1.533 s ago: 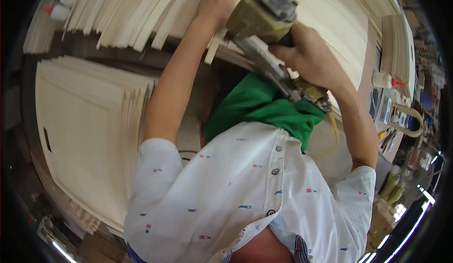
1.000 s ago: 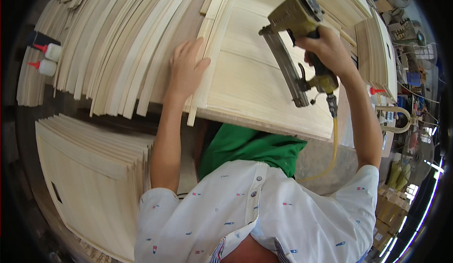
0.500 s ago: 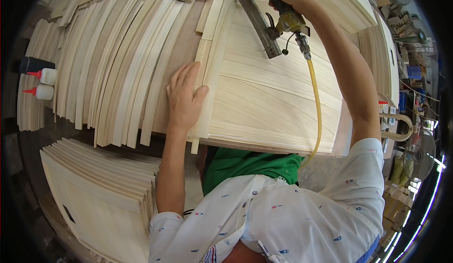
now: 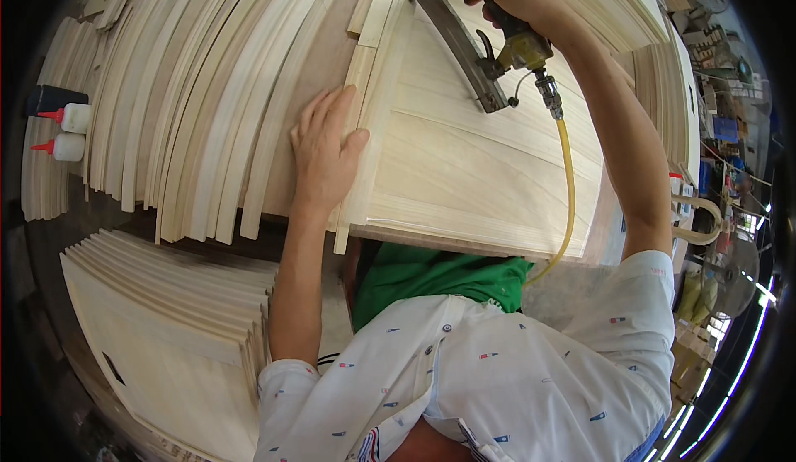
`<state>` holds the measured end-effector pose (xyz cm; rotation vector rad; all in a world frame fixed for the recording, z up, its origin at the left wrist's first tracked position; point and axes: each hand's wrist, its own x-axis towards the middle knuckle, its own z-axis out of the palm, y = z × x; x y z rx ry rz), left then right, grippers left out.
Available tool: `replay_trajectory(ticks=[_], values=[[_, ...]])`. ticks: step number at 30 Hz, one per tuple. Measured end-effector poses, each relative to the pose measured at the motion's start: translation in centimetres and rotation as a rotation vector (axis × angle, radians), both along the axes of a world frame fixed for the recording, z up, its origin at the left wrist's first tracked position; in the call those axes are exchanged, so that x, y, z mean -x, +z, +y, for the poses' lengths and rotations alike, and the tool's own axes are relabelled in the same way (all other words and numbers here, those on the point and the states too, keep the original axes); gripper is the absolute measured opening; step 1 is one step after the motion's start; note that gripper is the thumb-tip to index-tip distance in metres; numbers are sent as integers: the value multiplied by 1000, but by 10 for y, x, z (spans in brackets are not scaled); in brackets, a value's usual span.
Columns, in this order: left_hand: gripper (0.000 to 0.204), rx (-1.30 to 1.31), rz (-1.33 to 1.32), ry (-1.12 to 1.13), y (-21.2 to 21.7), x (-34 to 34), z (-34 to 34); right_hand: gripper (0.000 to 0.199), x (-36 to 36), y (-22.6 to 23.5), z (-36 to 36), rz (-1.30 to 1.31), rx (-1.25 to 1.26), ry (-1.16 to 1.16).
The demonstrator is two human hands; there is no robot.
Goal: Applying glue to wooden panel surfaces and using a pneumatic nail gun to attach wooden slats to assemble panels.
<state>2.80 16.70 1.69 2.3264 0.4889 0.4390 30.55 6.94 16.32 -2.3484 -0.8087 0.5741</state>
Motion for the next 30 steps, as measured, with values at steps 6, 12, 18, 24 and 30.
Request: replay_trajectory(ticks=[6, 12, 18, 24, 30], values=[[57, 69, -56, -2, -5, -2, 1, 15, 13, 6, -16, 25, -53, -3], [56, 34, -39, 13, -4, 0, 1, 19, 48, 19, -22, 7, 70, -48], [56, 49, -39, -4, -2, 1, 1, 20, 55, 12, -27, -5, 43, 51], [57, 37, -26, -1, -3, 0, 0, 20, 48, 1, -24, -20, 68, 21], [56, 13, -51, 4, -8, 0, 3, 21, 56, 2, -28, 31, 44, 21]])
